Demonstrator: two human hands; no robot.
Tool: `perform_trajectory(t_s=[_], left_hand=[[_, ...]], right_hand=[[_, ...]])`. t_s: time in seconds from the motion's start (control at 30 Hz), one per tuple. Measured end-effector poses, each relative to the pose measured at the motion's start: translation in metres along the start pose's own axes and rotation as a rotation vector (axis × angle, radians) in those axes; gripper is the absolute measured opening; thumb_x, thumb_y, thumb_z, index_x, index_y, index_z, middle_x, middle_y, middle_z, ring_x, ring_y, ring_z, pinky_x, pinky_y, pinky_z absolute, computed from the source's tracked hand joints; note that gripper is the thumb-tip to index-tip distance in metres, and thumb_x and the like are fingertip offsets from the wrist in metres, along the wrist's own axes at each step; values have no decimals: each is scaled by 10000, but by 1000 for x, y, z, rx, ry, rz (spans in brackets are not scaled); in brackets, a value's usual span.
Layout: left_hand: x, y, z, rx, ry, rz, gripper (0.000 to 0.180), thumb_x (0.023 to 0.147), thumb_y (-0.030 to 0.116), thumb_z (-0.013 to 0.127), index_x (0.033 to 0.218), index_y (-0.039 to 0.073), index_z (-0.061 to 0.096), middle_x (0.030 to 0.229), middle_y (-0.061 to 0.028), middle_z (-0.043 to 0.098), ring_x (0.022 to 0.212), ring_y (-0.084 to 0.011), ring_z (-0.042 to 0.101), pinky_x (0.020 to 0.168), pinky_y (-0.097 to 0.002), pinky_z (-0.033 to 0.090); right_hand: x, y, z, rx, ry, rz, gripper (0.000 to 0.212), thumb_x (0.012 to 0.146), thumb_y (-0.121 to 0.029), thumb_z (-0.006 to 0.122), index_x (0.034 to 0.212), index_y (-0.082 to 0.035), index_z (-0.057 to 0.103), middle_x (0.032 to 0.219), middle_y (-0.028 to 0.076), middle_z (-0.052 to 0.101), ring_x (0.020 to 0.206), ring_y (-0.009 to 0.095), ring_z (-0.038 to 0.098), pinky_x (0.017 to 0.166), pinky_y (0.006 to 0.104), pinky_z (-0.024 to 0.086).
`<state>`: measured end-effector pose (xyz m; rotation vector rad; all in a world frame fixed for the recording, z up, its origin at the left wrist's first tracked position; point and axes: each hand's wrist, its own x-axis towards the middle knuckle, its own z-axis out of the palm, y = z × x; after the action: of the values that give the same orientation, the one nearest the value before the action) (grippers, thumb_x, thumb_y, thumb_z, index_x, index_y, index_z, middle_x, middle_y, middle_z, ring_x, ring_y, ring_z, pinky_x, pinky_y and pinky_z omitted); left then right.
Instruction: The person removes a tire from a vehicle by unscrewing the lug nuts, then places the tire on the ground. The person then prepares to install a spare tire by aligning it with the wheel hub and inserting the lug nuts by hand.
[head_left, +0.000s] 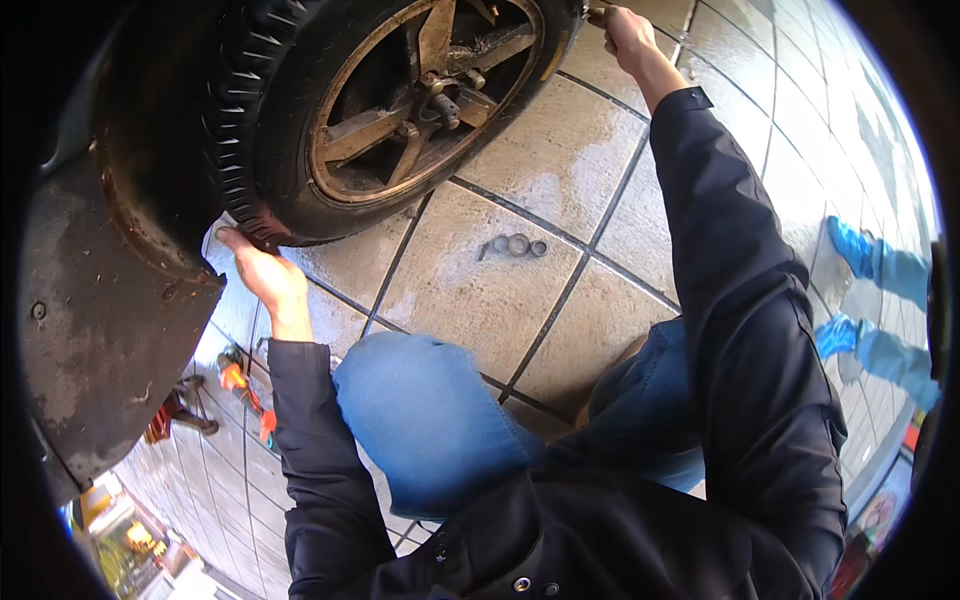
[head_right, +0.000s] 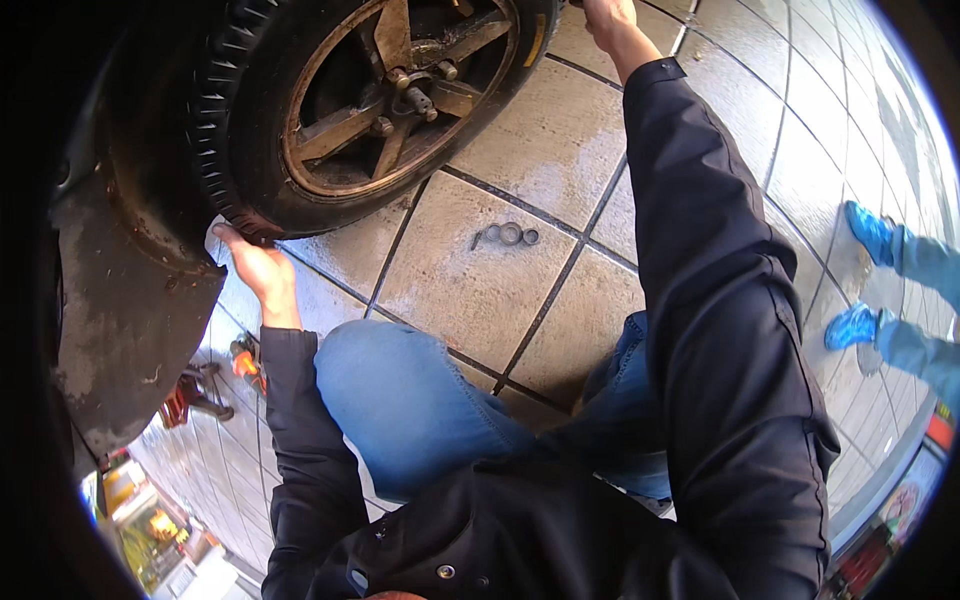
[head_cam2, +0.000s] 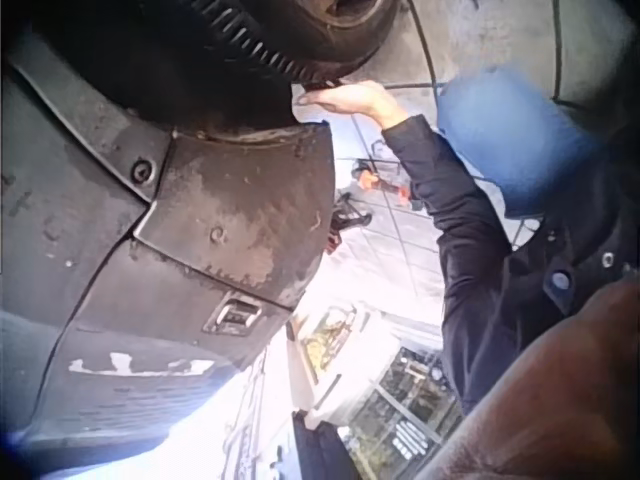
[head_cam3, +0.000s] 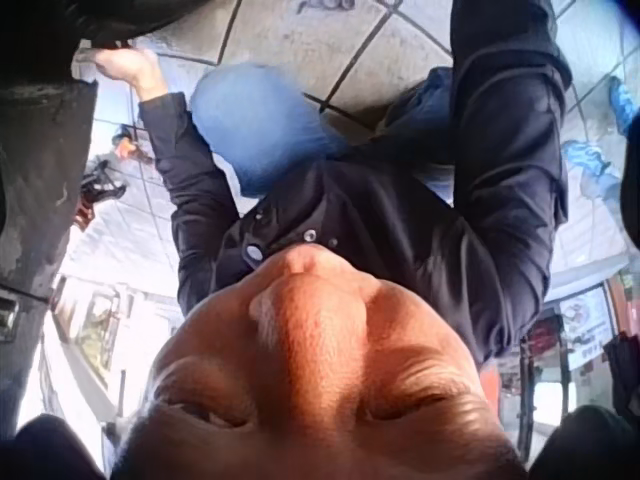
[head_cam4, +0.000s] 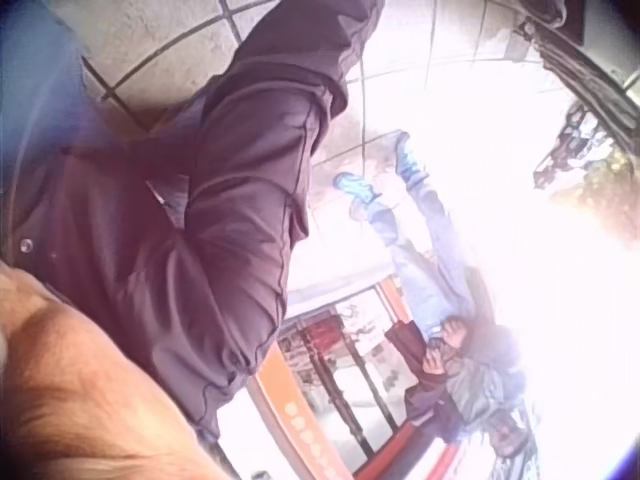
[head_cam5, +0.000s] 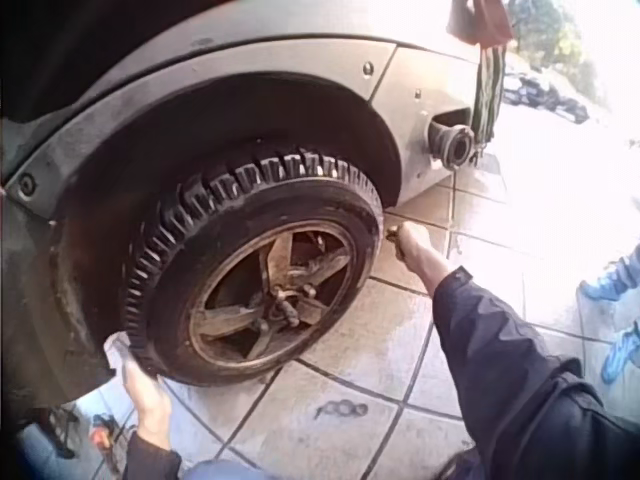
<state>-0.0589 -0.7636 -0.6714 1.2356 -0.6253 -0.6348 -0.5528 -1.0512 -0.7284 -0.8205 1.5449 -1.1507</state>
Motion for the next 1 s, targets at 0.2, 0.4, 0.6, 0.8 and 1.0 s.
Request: perform_trajectory(t_s=[0.2, 0.4, 0.6, 0.8, 1.0], left_hand=[[-8, -6, 38, -305, 14, -158, 560, 1105, 493, 372, 1478, 99, 511, 1496, -43, 549, 1374, -238, 487, 1228, -403, 278], [-1, -11, 23, -319, 92, 29, 478, 1060, 292, 425, 1455, 38, 514, 1506, -128, 535, 1393, -280, 470, 1254, -414, 227], [3, -24, 36, -216, 195, -25, 508, 1042, 268, 376, 1484, 47, 493, 1560, -122, 476, 1428, -310, 432, 1241, -431, 245], [-66, -9, 21, -320, 233, -96, 431, 1029, 185, 451, 1402, 2, 567, 1421, -132, 594, 1286, -271, 556, 1184, -391, 348], [-95, -5, 25, -421, 135, -103, 428, 1045, 192, 442, 1407, 1, 566, 1449, -134, 583, 1316, -289, 546, 1176, -411, 363]], right_hand=[[37, 2, 4, 127, -152, -90, 282, 970, -327, 556, 887, -85, 675, 667, 48, 532, 547, 169, 469, 508, 337, 379], [52, -1, 35, 87, -401, -169, 360, 1019, -425, 521, 931, -125, 698, 749, 0, 567, 627, 134, 497, 572, 312, 403], [66, 5, 9, 144, -478, -288, 397, 1063, -260, 385, 1209, -19, 666, 1117, 54, 702, 1002, 151, 624, 918, 328, 503], [18, 6, -30, 70, -506, -199, 430, 1075, -287, 377, 1259, -20, 660, 1207, 72, 712, 1067, 154, 634, 994, 318, 476], [-13, 15, -49, 77, -437, -158, 429, 1070, -295, 408, 1268, -17, 667, 1191, 40, 711, 1089, 132, 607, 1008, 319, 456]])
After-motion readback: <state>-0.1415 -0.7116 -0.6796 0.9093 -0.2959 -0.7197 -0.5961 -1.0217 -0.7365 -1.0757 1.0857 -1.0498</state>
